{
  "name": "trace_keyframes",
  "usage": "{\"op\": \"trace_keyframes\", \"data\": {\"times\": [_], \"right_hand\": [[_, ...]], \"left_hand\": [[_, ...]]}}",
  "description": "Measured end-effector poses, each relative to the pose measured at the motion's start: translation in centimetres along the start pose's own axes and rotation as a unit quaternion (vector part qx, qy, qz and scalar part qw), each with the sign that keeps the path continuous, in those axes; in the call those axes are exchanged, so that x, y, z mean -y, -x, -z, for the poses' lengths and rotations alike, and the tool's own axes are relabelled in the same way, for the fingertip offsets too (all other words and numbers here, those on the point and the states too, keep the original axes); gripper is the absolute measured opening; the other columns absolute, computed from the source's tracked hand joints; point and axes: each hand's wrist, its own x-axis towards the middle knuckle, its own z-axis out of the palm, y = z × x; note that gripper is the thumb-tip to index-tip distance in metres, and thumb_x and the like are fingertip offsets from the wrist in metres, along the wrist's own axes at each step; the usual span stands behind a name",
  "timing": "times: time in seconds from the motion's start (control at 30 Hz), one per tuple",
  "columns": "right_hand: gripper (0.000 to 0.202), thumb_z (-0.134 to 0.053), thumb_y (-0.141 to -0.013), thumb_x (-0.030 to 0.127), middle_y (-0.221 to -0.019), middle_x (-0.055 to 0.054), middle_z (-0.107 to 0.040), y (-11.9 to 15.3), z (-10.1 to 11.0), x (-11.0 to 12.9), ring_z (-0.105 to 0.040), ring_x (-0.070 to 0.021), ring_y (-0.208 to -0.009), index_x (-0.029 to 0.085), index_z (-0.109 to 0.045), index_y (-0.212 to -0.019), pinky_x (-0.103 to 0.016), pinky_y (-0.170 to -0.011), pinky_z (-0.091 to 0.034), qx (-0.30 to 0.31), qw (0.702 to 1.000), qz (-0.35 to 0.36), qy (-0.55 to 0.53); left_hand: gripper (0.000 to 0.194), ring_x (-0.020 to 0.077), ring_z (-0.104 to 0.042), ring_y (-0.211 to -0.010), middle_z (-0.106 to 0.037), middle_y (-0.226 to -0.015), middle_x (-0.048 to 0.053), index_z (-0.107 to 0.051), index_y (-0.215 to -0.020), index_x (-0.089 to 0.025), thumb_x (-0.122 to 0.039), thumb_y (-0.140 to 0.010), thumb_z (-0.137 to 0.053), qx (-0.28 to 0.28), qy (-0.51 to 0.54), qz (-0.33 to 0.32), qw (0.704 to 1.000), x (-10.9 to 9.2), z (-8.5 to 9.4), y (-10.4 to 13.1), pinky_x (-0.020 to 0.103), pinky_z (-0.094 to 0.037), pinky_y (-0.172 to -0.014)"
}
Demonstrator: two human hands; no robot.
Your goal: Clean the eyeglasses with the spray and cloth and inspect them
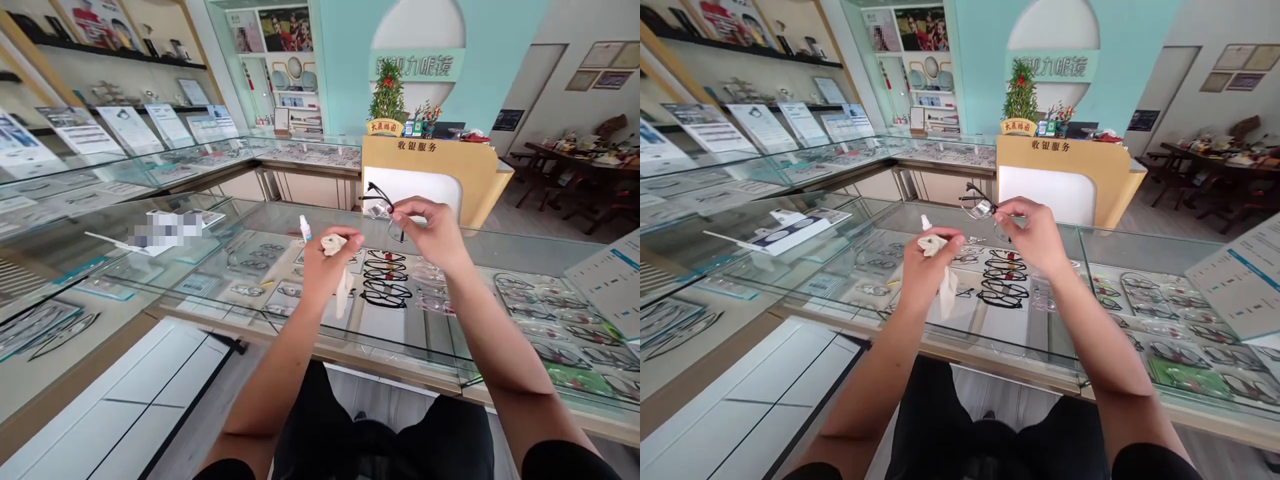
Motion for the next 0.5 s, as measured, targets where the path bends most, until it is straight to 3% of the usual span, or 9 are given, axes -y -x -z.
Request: {"op": "trace_keyframes", "data": {"times": [0.13,0.27,0.37,0.5], "right_hand": [[0.019,-0.068,-0.108,0.027,-0.117,-0.011,-0.088,4.4,-4.6,1.8,-0.08,-0.0301,-0.109,0.026,-0.085,-0.1,-0.05,-0.1,-0.062,0.007,0.994,0.066,0.085],[0.026,-0.061,-0.114,0.026,-0.125,-0.015,-0.087,9.7,-7.9,2.2,-0.08,-0.032,-0.107,0.023,-0.087,-0.112,-0.05,-0.096,-0.062,-0.023,0.974,0.097,0.205],[0.028,-0.06,-0.115,0.023,-0.127,-0.015,-0.086,12.5,-9.2,2.0,-0.081,-0.031,-0.108,0.021,-0.086,-0.125,-0.047,-0.096,-0.064,-0.051,0.962,0.109,0.243],[0.035,-0.059,-0.112,0.018,-0.139,-0.017,-0.083,14.6,-9.2,2.2,-0.082,-0.0318,-0.122,0.02,-0.079,-0.141,-0.047,-0.104,-0.066,-0.034,0.965,0.12,0.23]], "left_hand": [[0.036,0.0204,-0.074,-0.081,-0.076,-0.078,0.001,-0.088,-0.101,-0.023,-0.056,-0.089,-0.095,-0.018,0.06,0.081,0.995,0.3,0.4,4.7,0.034,-0.061,-0.077],[0.041,0.0217,-0.074,-0.082,-0.063,-0.064,-0.002,-0.088,-0.091,-0.022,-0.058,-0.079,-0.102,-0.049,0.108,0.148,0.982,0.4,0.1,7.5,0.035,-0.063,-0.085],[0.04,0.0213,-0.073,-0.082,-0.062,-0.063,-0.002,-0.087,-0.087,-0.022,-0.056,-0.075,-0.104,-0.053,0.133,0.182,0.973,0.6,-0.1,9.0,0.035,-0.063,-0.09],[0.045,0.0214,-0.072,-0.081,-0.073,-0.074,0.001,-0.086,-0.086,-0.021,-0.06,-0.072,-0.104,-0.038,0.106,0.186,0.976,1.2,0.4,9.5,0.035,-0.061,-0.085]]}}
